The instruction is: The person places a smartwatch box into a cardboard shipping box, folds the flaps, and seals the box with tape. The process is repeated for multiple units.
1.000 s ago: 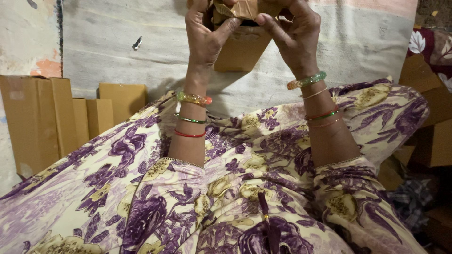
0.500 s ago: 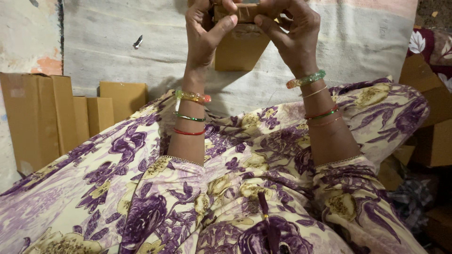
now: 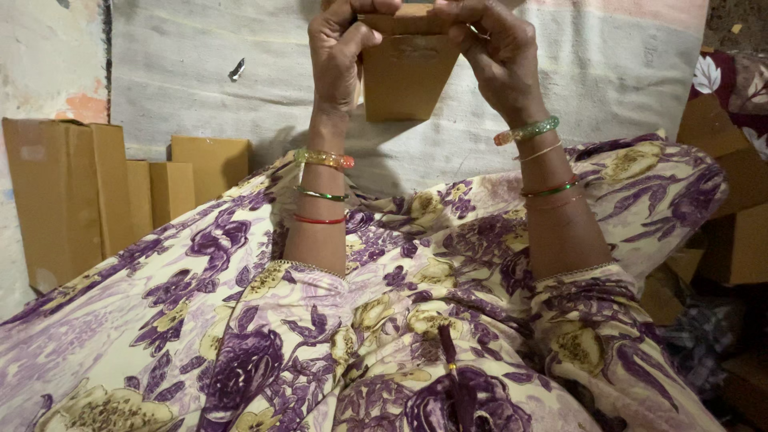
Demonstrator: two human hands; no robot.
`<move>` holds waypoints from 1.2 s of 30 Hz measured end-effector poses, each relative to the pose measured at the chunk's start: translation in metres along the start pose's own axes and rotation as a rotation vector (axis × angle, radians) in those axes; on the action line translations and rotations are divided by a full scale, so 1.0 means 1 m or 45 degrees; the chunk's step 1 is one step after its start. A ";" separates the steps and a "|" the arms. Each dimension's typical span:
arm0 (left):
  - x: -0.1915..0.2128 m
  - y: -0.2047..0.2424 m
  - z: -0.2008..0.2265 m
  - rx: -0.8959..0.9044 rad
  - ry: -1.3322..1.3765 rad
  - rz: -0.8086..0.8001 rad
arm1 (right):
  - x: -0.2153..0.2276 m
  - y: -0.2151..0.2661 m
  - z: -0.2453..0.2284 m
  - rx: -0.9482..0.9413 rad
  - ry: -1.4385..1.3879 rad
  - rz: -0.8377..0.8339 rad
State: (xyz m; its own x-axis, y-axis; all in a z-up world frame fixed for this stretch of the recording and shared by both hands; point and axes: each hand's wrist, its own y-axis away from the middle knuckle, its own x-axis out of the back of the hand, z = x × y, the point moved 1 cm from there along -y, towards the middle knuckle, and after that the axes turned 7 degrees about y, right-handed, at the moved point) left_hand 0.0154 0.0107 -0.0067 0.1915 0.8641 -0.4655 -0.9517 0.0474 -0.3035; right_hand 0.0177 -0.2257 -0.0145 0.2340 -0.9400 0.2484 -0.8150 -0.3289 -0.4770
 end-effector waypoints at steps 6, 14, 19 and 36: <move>-0.008 0.002 0.014 -0.058 -0.143 -0.110 | 0.005 0.001 -0.007 -0.028 0.023 0.070; -0.010 0.001 0.012 0.006 -0.264 -0.139 | 0.007 -0.003 -0.001 -0.048 -0.026 0.142; -0.008 -0.001 0.011 0.090 -0.022 -0.032 | 0.004 0.001 0.001 -0.106 -0.014 0.114; -0.018 0.009 -0.018 -0.145 -0.196 0.145 | -0.008 0.006 0.006 0.031 0.122 -0.018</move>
State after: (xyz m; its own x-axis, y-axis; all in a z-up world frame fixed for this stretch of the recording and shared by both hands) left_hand 0.0074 -0.0130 -0.0161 0.0373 0.9272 -0.3726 -0.9300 -0.1042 -0.3525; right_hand 0.0142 -0.2212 -0.0246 0.1922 -0.9227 0.3343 -0.7987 -0.3450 -0.4931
